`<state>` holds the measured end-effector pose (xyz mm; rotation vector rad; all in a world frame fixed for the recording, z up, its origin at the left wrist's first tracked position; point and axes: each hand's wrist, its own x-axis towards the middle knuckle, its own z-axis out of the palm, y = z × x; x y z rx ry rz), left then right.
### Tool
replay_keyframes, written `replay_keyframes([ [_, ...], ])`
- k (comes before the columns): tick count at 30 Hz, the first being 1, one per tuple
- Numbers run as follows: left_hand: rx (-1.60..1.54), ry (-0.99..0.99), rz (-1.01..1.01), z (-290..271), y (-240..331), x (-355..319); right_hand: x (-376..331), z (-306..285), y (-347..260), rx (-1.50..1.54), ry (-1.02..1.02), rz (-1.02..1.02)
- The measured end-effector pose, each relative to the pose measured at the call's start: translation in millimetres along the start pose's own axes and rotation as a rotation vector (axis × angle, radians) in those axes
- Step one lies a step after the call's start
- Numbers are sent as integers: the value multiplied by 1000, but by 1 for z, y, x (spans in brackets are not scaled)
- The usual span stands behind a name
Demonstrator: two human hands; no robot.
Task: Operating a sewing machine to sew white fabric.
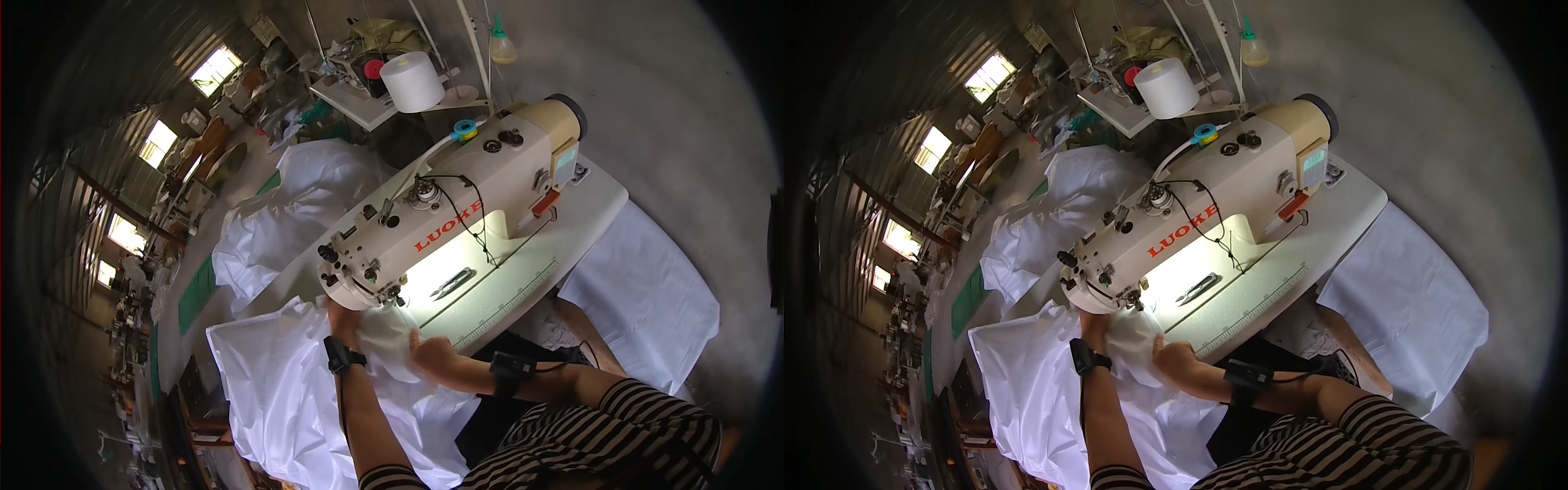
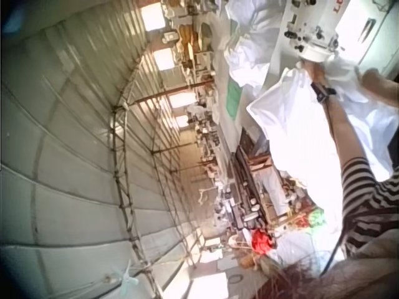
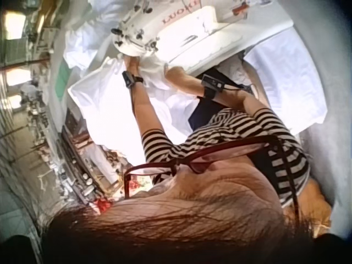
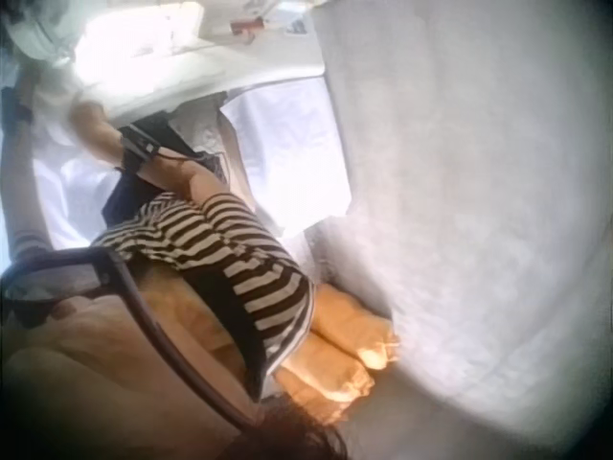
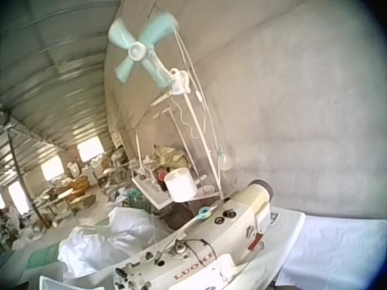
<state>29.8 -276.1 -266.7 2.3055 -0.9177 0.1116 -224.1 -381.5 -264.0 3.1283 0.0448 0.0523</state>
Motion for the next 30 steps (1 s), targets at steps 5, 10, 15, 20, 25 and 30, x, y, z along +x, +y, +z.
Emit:
replay_keyframes([
  [5, 372, 148, 131, -29, 22, -39, -10, 8, 0, 171, 47, -59],
  [10, -661, 183, -280, -47, 182, -193, -113, -14, 79, 1284, 167, 118],
  [15, -1531, 473, -925, 37, 176, -457, -155, 38, 31, 1499, -287, 112],
  [20, -644, 1157, -1117, 9, 120, -576, -136, 121, 0, 1753, -568, 451],
  [25, -313, 1201, -816, -159, 45, -478, -140, 99, -46, 1750, -679, 296],
  [30, 53, 1099, -436, -300, 14, -302, -111, 138, -70, 1812, -533, 625],
])
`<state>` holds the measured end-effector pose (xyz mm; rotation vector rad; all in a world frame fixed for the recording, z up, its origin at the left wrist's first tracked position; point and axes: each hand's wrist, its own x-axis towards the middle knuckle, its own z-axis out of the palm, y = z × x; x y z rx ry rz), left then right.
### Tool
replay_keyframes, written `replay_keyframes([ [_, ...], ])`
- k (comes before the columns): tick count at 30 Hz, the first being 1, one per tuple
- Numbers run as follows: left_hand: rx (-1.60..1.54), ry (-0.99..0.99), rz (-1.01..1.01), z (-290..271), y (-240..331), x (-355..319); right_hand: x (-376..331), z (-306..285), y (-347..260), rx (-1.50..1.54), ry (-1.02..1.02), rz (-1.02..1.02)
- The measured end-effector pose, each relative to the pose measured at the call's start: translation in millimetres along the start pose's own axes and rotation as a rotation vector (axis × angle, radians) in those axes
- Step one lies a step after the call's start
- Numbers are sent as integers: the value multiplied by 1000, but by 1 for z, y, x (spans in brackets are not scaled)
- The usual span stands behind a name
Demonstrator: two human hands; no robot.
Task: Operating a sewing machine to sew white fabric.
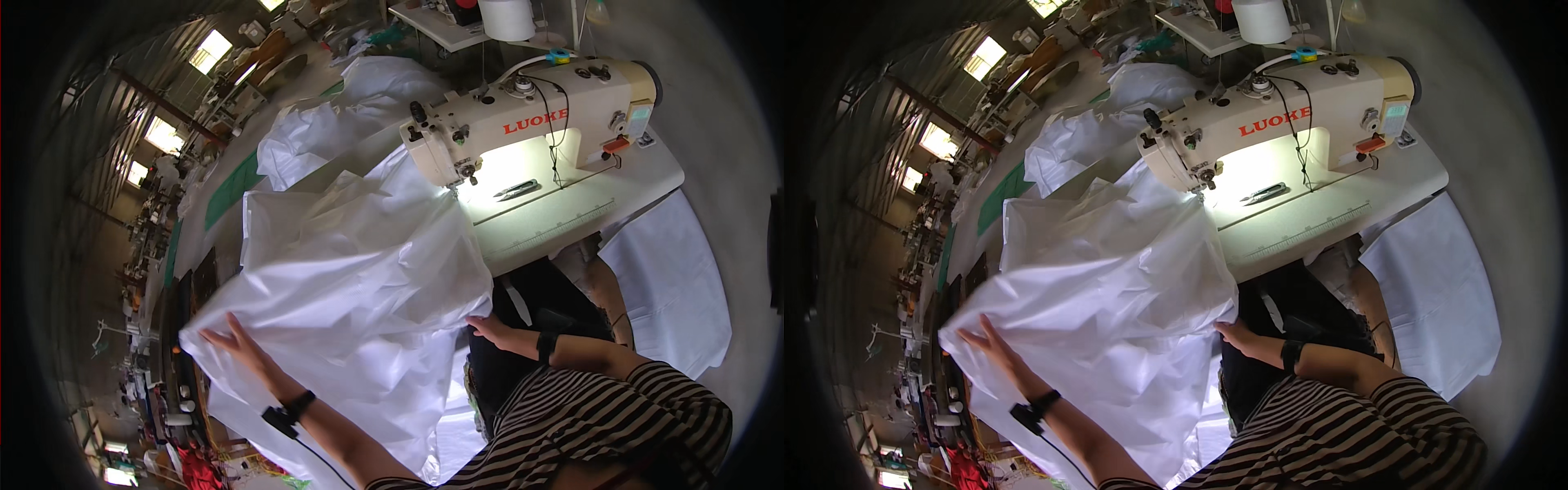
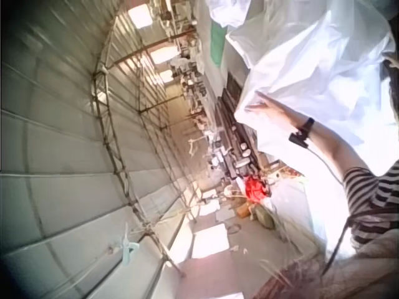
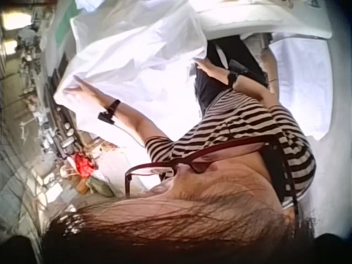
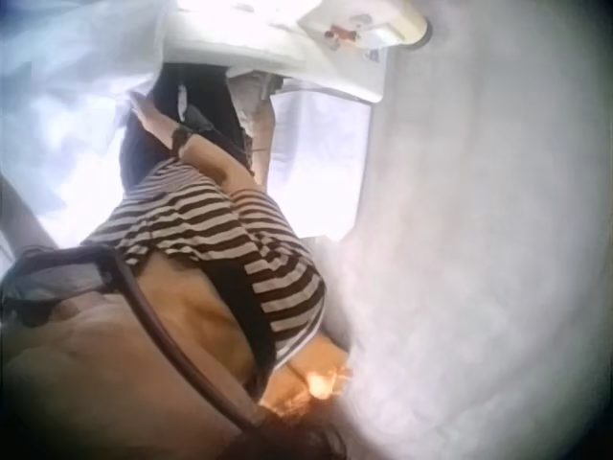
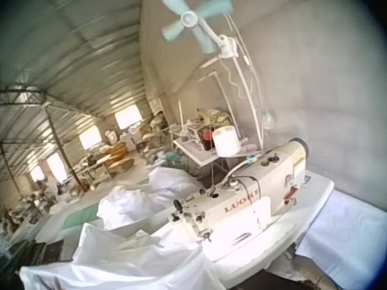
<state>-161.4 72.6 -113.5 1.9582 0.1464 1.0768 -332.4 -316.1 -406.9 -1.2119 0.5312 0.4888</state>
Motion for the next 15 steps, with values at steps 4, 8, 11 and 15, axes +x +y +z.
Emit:
replay_keyframes([
  [4, 203, -21, 437, 38, 20, 42, -68, -39, -13, -243, -519, -240],
  [8, 449, -294, 337, 0, -182, -27, -158, -94, -39, -63, -325, 182],
  [11, 392, -426, 9, -44, -259, -86, -154, -108, -21, 34, -225, 147],
  [15, 434, -599, -97, -59, -227, -109, -168, -95, -68, -1053, 3, -331],
])
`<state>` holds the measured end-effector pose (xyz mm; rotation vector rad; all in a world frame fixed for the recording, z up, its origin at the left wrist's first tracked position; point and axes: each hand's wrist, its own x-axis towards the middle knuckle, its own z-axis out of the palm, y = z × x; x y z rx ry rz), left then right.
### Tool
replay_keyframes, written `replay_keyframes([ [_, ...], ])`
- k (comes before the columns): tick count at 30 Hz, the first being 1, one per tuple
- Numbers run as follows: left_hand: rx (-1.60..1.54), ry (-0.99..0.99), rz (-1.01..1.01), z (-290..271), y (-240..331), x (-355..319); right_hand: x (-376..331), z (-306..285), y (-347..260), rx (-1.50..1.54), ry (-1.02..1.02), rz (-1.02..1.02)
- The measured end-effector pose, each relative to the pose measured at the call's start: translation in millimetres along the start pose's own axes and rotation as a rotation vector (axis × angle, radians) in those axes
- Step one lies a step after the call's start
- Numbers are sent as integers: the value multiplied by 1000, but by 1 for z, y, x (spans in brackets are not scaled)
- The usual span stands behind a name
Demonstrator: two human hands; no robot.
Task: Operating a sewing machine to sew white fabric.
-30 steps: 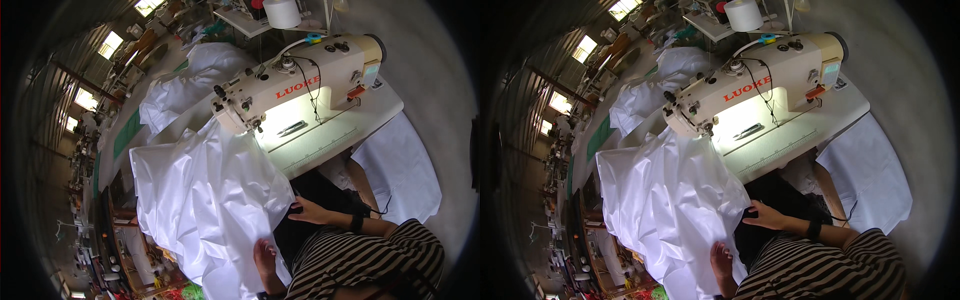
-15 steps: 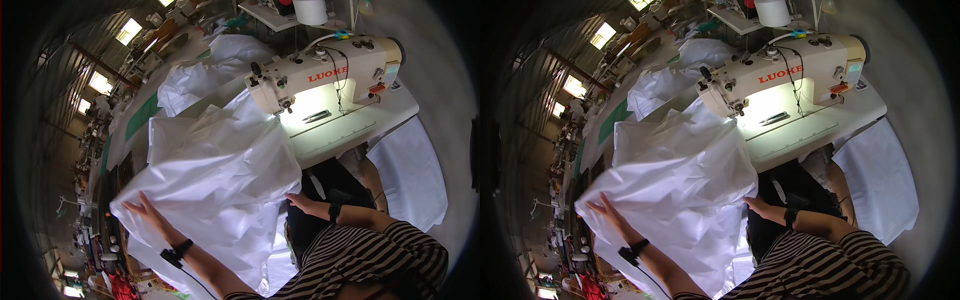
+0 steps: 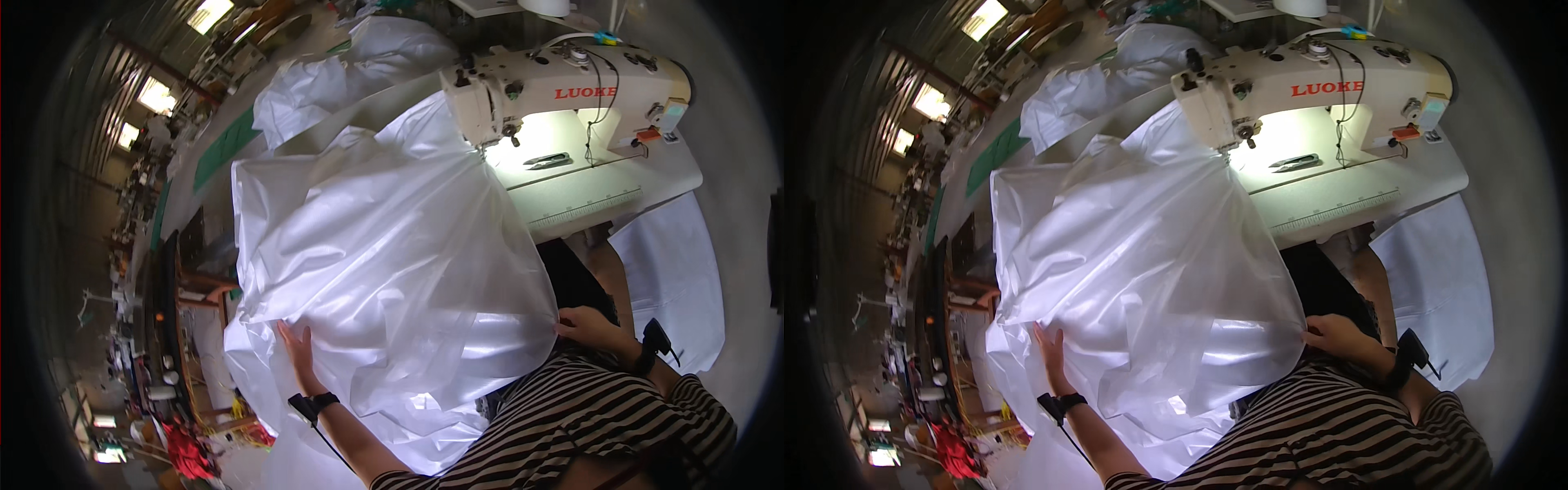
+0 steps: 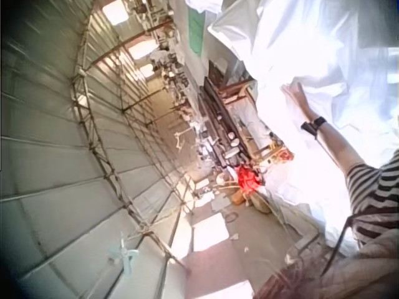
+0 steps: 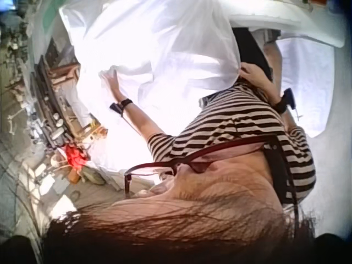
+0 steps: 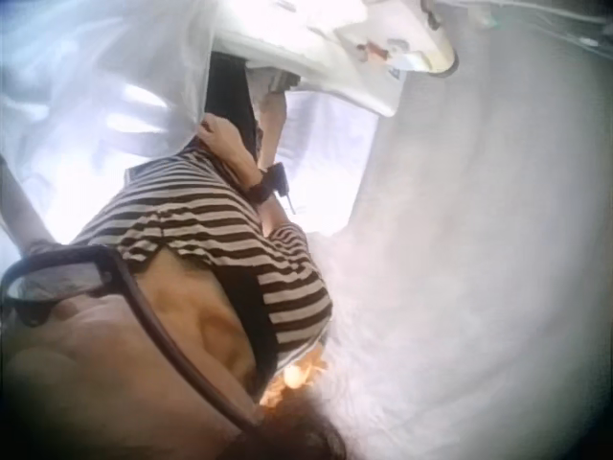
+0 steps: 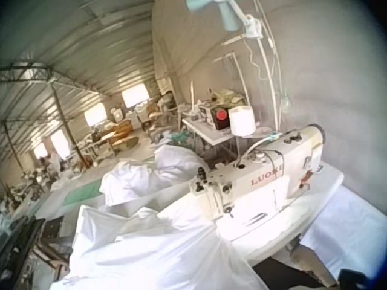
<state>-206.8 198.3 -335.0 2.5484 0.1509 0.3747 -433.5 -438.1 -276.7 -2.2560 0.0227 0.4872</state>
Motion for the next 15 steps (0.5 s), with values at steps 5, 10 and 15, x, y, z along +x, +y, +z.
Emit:
replay_keyframes([
  [5, -183, 359, -223, -15, 151, -106, 3, -33, -60, -233, 381, -94],
  [10, -322, 86, 383, 49, 260, -209, 32, 4, -104, -395, 366, -913],
  [15, -192, -99, 337, 93, 280, -221, 48, 38, -65, -789, -31, -892],
])
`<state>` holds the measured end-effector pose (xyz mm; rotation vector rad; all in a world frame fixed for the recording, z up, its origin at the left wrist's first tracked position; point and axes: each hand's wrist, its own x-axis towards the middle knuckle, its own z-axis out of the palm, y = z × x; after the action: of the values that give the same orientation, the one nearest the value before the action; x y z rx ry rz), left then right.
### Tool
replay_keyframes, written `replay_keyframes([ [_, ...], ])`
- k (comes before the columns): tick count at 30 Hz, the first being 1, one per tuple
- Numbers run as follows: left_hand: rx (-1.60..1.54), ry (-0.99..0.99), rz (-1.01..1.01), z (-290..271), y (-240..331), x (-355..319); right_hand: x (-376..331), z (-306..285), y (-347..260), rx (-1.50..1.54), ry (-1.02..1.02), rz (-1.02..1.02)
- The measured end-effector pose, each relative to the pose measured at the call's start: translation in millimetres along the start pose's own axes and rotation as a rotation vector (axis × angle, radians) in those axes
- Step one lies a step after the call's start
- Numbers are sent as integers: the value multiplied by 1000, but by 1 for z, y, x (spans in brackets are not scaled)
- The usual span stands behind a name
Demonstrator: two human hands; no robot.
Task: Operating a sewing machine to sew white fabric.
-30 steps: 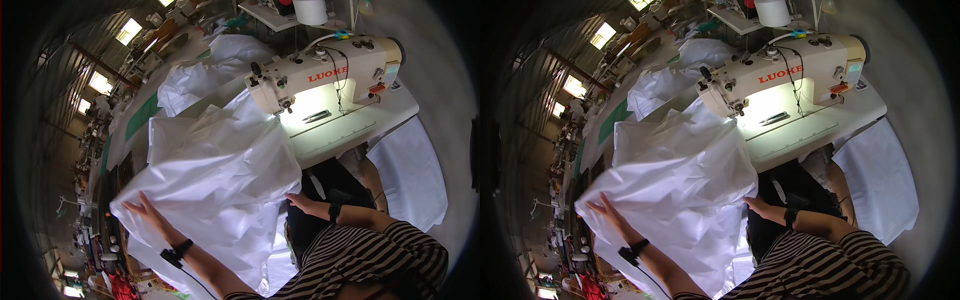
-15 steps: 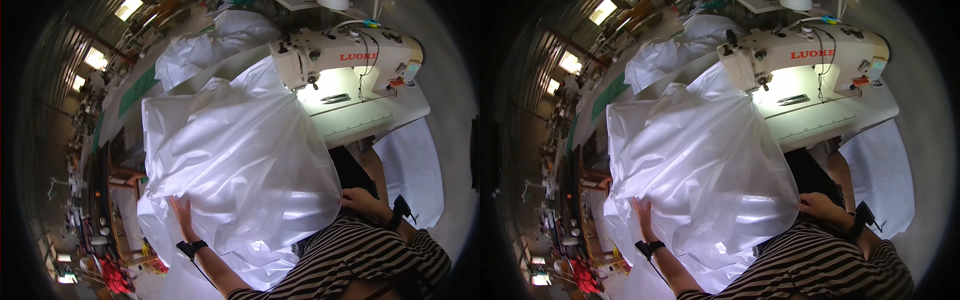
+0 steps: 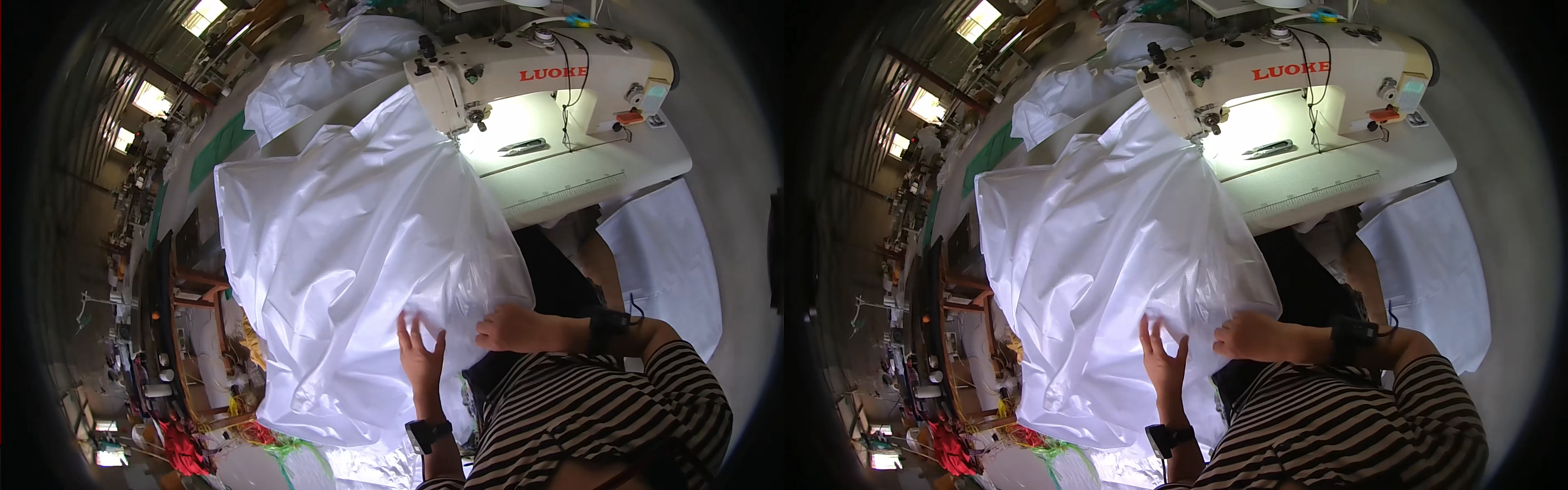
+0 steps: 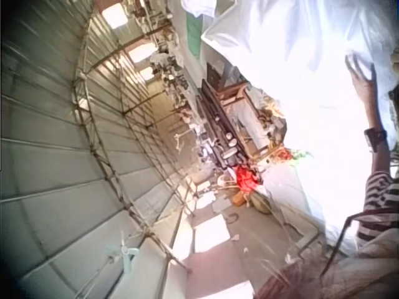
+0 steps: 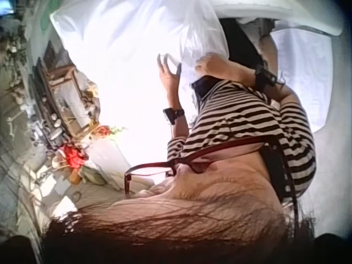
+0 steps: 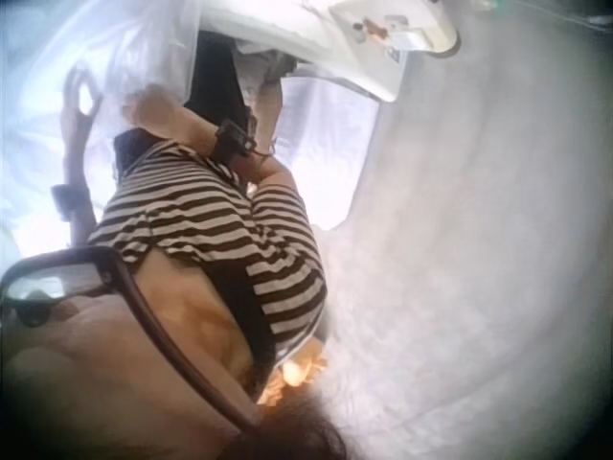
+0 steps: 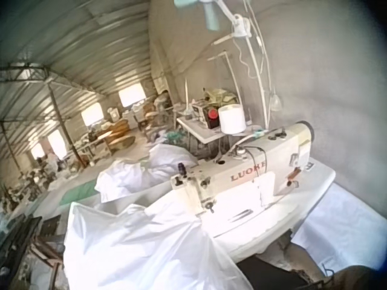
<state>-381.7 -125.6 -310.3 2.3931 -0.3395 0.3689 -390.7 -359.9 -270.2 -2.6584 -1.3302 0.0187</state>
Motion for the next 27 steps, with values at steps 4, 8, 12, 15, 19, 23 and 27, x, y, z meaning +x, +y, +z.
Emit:
replay_keyframes([
  [4, -48, 196, -48, 6, 12, -3, -36, -15, -3, 196, 128, -28],
  [8, 253, 92, 151, 17, -6, -7, -60, -22, -3, 385, 190, 111],
  [12, 557, 286, 181, 3, -10, -3, -66, -15, -5, 341, 285, 50],
  [15, 320, 124, 184, 24, 11, -9, -63, -17, -9, 384, 300, 35],
  [19, 425, 207, -16, 47, -4, 5, -58, -19, -16, 384, 265, -9],
  [23, 448, 179, 6, 29, -12, 8, -63, -13, -21, 445, 274, -56],
  [27, -441, -116, -358, -29, 41, -15, -65, -22, -23, 511, 336, -123],
])
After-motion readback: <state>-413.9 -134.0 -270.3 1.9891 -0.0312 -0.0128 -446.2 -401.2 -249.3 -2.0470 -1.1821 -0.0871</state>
